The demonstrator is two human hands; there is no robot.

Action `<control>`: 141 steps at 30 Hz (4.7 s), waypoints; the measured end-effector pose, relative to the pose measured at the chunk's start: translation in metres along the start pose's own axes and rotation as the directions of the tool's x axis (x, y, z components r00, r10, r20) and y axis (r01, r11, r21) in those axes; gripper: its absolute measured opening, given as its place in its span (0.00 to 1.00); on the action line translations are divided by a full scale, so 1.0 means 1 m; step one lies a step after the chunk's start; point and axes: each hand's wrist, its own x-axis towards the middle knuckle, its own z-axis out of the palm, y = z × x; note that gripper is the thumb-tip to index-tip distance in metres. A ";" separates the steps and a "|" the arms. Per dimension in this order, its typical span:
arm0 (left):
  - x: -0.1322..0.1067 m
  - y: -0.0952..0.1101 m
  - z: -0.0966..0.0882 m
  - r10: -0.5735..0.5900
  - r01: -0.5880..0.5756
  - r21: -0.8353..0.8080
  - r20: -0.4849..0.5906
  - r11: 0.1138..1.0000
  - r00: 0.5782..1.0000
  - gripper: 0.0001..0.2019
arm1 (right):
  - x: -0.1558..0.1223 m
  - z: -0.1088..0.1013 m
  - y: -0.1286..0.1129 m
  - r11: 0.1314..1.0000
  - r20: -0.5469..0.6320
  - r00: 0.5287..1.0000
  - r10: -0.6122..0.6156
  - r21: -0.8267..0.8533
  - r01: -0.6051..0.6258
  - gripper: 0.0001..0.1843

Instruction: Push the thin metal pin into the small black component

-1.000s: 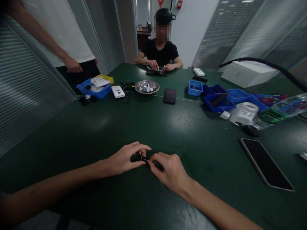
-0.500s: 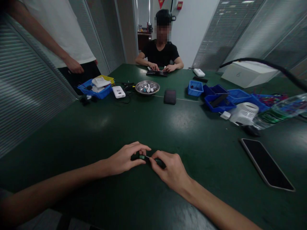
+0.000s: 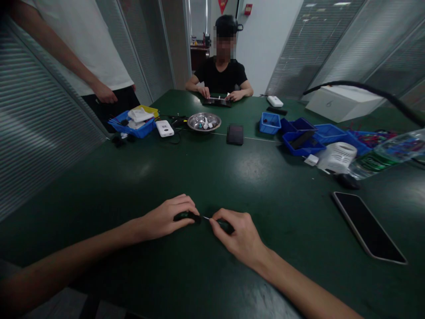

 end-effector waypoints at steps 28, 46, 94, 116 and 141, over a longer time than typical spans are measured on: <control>-0.088 -0.133 -0.157 -0.543 0.743 0.170 -0.581 0.648 0.607 0.21 | -0.010 -0.025 0.010 0.992 -0.050 0.991 0.126 -0.007 -0.127 0.16; -0.082 -0.112 -0.147 -0.461 0.630 -0.027 -0.705 0.776 0.539 0.13 | -0.010 -0.023 0.010 0.992 -0.041 0.991 0.126 -0.003 -0.126 0.15; -0.059 -0.133 -0.137 -0.257 0.560 0.353 -0.624 0.750 0.738 0.16 | -0.009 -0.023 0.014 0.991 -0.008 0.991 0.134 -0.006 -0.134 0.16; -0.011 -0.031 -0.031 0.117 -0.063 0.414 -0.105 0.908 0.988 0.13 | -0.008 -0.017 0.004 0.998 0.022 0.998 0.057 -0.024 -0.056 0.13; 0.012 0.009 0.030 0.042 -0.039 0.031 -0.091 0.999 0.995 0.08 | -0.006 -0.014 -0.007 0.998 0.144 0.988 0.058 -0.020 -0.056 0.10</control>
